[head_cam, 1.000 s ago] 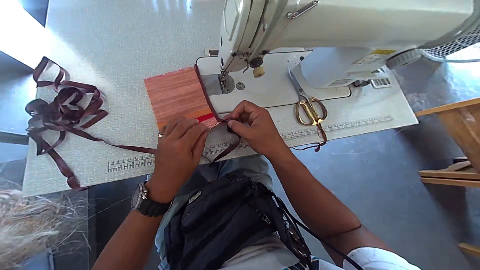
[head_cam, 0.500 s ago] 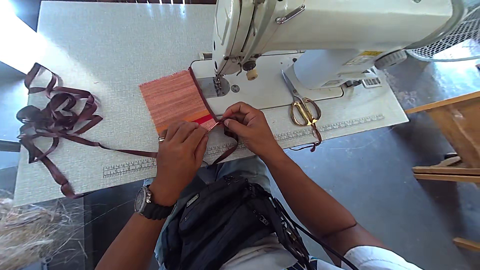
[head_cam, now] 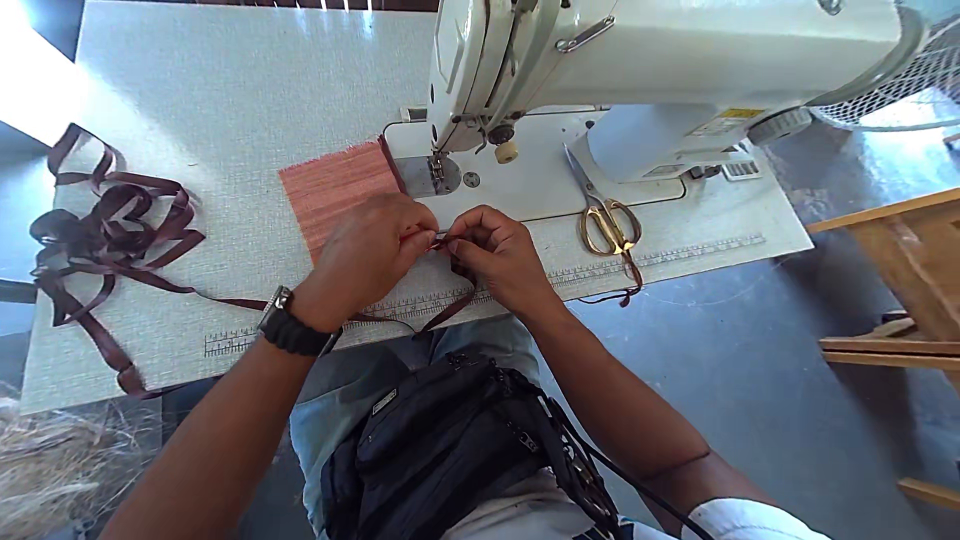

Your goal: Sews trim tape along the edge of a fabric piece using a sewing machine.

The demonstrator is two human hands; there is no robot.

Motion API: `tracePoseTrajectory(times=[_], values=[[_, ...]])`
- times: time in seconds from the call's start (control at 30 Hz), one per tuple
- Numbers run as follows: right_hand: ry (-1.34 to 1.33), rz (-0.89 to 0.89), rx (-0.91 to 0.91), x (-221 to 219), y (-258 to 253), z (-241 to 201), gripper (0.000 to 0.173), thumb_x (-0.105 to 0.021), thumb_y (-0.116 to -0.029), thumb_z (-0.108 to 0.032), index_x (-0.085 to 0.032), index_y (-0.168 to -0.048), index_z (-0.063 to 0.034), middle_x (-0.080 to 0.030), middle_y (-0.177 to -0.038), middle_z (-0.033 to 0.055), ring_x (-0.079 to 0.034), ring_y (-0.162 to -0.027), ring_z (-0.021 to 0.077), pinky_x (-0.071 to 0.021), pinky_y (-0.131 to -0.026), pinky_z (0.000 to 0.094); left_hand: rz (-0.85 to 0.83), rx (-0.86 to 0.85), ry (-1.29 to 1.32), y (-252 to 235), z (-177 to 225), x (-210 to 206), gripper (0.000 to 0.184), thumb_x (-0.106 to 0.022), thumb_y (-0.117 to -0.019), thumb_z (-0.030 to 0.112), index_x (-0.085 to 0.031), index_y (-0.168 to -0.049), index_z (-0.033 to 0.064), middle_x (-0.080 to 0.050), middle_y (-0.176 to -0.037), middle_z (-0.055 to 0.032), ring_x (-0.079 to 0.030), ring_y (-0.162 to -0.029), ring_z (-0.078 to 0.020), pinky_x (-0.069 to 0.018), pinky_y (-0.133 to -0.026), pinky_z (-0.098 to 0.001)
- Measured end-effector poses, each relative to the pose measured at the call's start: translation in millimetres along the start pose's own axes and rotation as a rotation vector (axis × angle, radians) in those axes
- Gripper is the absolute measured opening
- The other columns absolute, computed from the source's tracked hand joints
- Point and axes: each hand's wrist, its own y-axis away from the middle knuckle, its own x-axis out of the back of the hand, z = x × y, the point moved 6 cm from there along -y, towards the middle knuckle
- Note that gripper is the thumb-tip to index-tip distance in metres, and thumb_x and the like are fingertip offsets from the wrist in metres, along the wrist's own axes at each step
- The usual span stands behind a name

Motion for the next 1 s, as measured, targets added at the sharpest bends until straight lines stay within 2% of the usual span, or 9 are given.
tracePoseTrajectory(times=[0.1, 0.2, 0.33, 0.57, 0.73, 0.87, 1.0], values=[[-0.005, 0.005, 0.001, 0, 0, 1, 0.012, -0.062, -0.0965, 0.002, -0.064, -0.107, -0.0032, -0.070, -0.087, 0.0082, -0.065, -0.069, 0.0130, -0.0561, -0.061, 0.0248, -0.035, -0.062, 0.023, -3, -3, -4, 0.010, -0.065, -0.0982, 0.014, -0.075, -0.098, 0.0111, -0.070, -0.104, -0.0048, -0.066, -0.100, -0.0203, -0.0537, -0.088, -0.0418], [0.010, 0.007, 0.000, -1, 0, 1, 0.012, -0.062, -0.0965, 0.002, -0.064, -0.107, -0.0032, -0.069, -0.086, 0.0082, -0.065, -0.069, 0.0129, -0.0556, -0.060, 0.0246, -0.029, -0.077, 0.039, -2, -6, -6, 0.012, -0.065, -0.0980, 0.017, -0.076, -0.100, 0.0119, -0.071, -0.110, -0.0047, -0.065, -0.110, -0.0209, -0.0522, -0.095, -0.0412], [0.016, 0.019, -0.001, -2, -1, 1, 0.013, -0.063, -0.0959, 0.002, -0.064, -0.108, -0.0033, -0.070, -0.085, 0.0082, -0.065, -0.067, 0.0132, -0.0549, -0.057, 0.0243, 0.006, -0.067, 0.061, 1, -9, -7, 0.012, -0.064, -0.0982, 0.019, -0.075, -0.099, 0.0129, -0.070, -0.109, -0.0029, -0.065, -0.107, -0.0183, -0.0525, -0.093, -0.0385], [0.024, 0.016, -0.003, -3, 0, 0, 0.019, -0.062, -0.0957, 0.002, -0.062, -0.113, -0.0047, -0.069, -0.087, 0.0078, -0.065, -0.068, 0.0127, -0.0547, -0.059, 0.0237, 0.022, -0.109, 0.056, 1, -9, -13, 0.014, -0.063, -0.0976, 0.020, -0.074, -0.097, 0.0120, -0.071, -0.110, -0.0040, -0.063, -0.114, -0.0203, -0.0511, -0.099, -0.0397], [0.031, 0.007, 0.005, -4, 1, 1, 0.022, -0.061, -0.0949, 0.003, -0.062, -0.116, -0.0049, -0.069, -0.089, 0.0073, -0.066, -0.071, 0.0129, -0.0558, -0.061, 0.0244, 0.027, -0.105, 0.062, 1, -9, -16, 0.012, -0.062, -0.0958, 0.017, -0.072, -0.093, 0.0107, -0.069, -0.107, -0.0053, -0.064, -0.107, -0.0199, -0.0520, -0.093, -0.0383], [0.039, 0.002, 0.030, -5, 1, 1, 0.025, -0.063, -0.0944, 0.001, -0.061, -0.118, -0.0043, -0.069, -0.091, 0.0077, -0.064, -0.069, 0.0135, -0.0538, -0.057, 0.0247, 0.038, -0.094, 0.078, 1, -10, -17, 0.010, -0.062, -0.0950, 0.015, -0.070, -0.092, 0.0096, -0.067, -0.100, -0.0059, -0.064, -0.101, -0.0206, -0.0526, -0.087, -0.0386], [0.034, 0.010, 0.035, -6, 1, -1, 0.027, -0.064, -0.0937, 0.001, -0.060, -0.120, -0.0044, -0.068, -0.095, 0.0078, -0.066, -0.075, 0.0135, -0.0568, -0.063, 0.0255, 0.050, -0.085, 0.085, 1, -11, -18, 0.010, -0.062, -0.0952, 0.015, -0.070, -0.092, 0.0095, -0.067, -0.100, -0.0055, -0.064, -0.099, -0.0195, -0.0531, -0.086, -0.0371]])
